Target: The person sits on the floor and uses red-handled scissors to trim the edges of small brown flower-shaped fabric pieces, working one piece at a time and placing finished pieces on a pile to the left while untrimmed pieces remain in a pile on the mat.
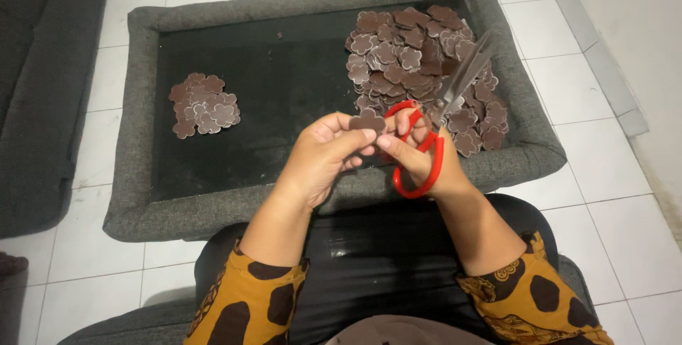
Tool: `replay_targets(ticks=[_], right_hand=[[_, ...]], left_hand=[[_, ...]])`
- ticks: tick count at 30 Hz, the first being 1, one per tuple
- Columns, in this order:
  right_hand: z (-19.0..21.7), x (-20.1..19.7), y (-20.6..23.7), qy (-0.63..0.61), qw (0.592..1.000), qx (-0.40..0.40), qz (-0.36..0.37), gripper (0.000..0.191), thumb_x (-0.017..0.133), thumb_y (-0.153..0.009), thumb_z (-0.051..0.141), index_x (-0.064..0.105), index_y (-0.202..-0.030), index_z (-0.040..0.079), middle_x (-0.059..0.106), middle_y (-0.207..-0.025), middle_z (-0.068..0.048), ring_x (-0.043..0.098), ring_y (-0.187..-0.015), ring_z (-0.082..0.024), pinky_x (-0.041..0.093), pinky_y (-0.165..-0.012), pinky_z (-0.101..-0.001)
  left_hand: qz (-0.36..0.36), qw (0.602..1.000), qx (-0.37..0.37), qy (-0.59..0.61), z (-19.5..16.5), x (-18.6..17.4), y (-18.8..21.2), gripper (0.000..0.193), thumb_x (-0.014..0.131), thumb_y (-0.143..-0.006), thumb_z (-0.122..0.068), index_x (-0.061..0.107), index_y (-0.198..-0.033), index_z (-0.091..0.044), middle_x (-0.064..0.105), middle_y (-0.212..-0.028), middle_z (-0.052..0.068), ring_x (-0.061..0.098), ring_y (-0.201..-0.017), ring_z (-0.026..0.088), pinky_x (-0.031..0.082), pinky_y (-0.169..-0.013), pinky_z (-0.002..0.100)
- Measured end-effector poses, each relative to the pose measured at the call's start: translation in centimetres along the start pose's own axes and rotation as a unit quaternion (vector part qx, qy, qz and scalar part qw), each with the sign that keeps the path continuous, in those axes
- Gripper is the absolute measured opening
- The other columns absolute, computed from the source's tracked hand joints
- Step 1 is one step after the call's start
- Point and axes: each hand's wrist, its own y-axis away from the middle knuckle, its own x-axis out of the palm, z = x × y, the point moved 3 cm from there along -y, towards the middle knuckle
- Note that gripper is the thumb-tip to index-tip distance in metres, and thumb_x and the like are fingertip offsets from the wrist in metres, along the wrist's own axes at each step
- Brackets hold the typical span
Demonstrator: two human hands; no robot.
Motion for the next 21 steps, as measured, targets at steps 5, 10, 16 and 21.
replay_targets(ticks=[5,10,16,21], right_hand=[[0.2,0.0,0.3,0.031,1.0,-0.003,-0.001,0.029,0.072,-0.096,-0.004,0.047,-0.102,0.01,0.057,-0.1,-0.004,0.056,-0.093,-0.012,0.046,-0.084,-0.0293],[0.8,-0.1,0.4,0.004,0.999,0.04,0.023,0.026,0.068,-0.095,-0.001,0.047,-0.098,0.012,0.063,-0.095,-0.006,0.061,-0.088,-0.014,0.05,-0.083,-0.0296],[1.3,0.0,0.6,0.135,0.991,0.008,0.011,0.027,0.071,-0.094,-0.006,0.048,-0.1,0.008,0.06,-0.102,-0.004,0.057,-0.095,-0.011,0.047,-0.084,-0.0281],[1.1,0.2,0.4,0.112,0.993,-0.034,-0.025,0.027,0.066,-0.096,-0.004,0.043,-0.099,0.01,0.068,-0.104,-0.01,0.064,-0.096,-0.013,0.051,-0.087,-0.0279]], left_hand=[[0.036,0.999,-0.014,0.016,0.0,0.0,0.2,0.012,0.071,-0.091,-0.007,0.064,-0.099,-0.004,0.069,-0.086,0.002,0.064,-0.075,0.007,0.051,-0.066,0.021],[0.083,0.992,-0.049,0.082,0.0,0.0,0.5,0.011,0.065,-0.092,-0.004,0.064,-0.102,-0.002,0.068,-0.089,0.003,0.062,-0.075,0.009,0.053,-0.068,0.023],[0.085,0.994,0.046,-0.06,-0.5,-0.2,0.7,0.016,0.07,-0.096,-0.011,0.069,-0.107,0.001,0.07,-0.091,0.005,0.064,-0.079,0.008,0.052,-0.07,0.021],[0.037,0.999,0.009,0.0,0.0,-0.1,0.5,0.018,0.069,-0.095,-0.014,0.07,-0.107,-0.002,0.073,-0.096,0.004,0.068,-0.083,0.01,0.053,-0.069,0.022]])
